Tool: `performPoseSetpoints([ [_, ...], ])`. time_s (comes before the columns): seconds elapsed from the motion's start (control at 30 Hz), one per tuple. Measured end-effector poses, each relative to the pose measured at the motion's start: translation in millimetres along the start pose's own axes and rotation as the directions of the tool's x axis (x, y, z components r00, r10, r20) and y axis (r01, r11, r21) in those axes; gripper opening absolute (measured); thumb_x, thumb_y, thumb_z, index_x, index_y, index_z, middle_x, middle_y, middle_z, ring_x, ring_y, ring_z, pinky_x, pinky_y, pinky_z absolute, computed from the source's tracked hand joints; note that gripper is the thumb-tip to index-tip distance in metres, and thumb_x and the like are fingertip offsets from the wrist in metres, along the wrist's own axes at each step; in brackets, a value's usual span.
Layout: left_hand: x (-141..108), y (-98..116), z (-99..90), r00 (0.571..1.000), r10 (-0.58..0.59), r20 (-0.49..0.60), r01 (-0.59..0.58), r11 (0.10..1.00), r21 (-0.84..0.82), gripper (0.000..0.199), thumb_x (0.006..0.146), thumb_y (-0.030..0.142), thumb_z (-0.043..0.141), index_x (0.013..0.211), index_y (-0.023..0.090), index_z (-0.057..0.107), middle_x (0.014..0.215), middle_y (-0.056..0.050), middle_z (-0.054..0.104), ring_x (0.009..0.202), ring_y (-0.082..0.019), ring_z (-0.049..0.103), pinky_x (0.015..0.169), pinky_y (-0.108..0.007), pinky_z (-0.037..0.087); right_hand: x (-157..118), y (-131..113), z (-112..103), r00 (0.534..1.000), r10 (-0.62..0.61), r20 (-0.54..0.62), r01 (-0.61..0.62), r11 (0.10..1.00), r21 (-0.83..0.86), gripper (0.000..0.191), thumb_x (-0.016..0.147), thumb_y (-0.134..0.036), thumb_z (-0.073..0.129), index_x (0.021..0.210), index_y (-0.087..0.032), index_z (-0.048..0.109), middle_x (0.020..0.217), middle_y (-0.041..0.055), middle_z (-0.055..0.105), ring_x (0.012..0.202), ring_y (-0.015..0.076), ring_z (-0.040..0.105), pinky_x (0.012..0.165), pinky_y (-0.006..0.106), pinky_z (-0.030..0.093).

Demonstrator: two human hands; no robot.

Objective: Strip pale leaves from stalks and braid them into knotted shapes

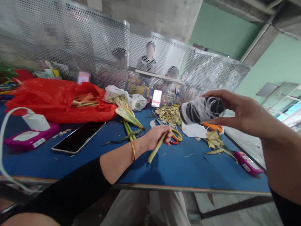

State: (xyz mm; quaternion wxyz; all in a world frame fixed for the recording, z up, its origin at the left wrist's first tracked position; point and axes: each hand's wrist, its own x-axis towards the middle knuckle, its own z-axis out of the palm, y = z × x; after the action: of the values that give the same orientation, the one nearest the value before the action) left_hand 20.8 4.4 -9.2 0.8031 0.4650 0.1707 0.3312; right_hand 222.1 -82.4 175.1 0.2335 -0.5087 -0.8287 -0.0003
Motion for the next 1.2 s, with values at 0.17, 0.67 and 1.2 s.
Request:
performPoseSetpoints([
  [0.17,0.0,27.1,-22.2,0.960,-0.042,-0.278,0.079,0.989,0.123,0.025,0.089,0.017,0.044,0.066,0.016,0.050,0.059,0.001,0.050,0.043,-0.007,0.044,0.045,-0.021,0.042,-13.8,53.5,-1.6,0.962,0.271,-0.026,-0.272,0.959,-0.079,0.066,0.064,-0.050,0.075,0.122,-0.024,0.057,0.099,0.0065,0.069,0.085,0.0254,0.063,0.079,0.041,0.051],
  [0.67,-5.4,62.4,-41.5,0.902,0.178,-0.395,-0.008,0.918,0.396,0.028,0.085,0.015,0.051,0.057,0.016,0.053,0.049,0.002,0.048,0.049,-0.008,0.046,0.055,-0.019,0.042,-63.7,118.2,21.9,0.922,0.353,0.156,-0.326,0.929,-0.177,0.057,0.065,-0.040,0.069,0.117,-0.019,0.059,0.111,0.0123,0.070,0.100,0.0354,0.064,0.086,0.047,0.049],
  [1.2,-10.3,72.4,-46.0,0.884,0.231,-0.407,-0.014,0.882,0.471,0.027,0.083,0.015,0.054,0.055,0.016,0.055,0.049,0.002,0.049,0.051,-0.010,0.047,0.067,-0.023,0.045,-24.7,54.4,130.6,0.944,0.273,0.186,-0.198,0.918,-0.344,0.023,0.090,-0.028,0.046,0.098,-0.019,0.066,0.106,0.0103,0.067,0.097,0.0233,0.063,0.084,0.032,0.044],
])
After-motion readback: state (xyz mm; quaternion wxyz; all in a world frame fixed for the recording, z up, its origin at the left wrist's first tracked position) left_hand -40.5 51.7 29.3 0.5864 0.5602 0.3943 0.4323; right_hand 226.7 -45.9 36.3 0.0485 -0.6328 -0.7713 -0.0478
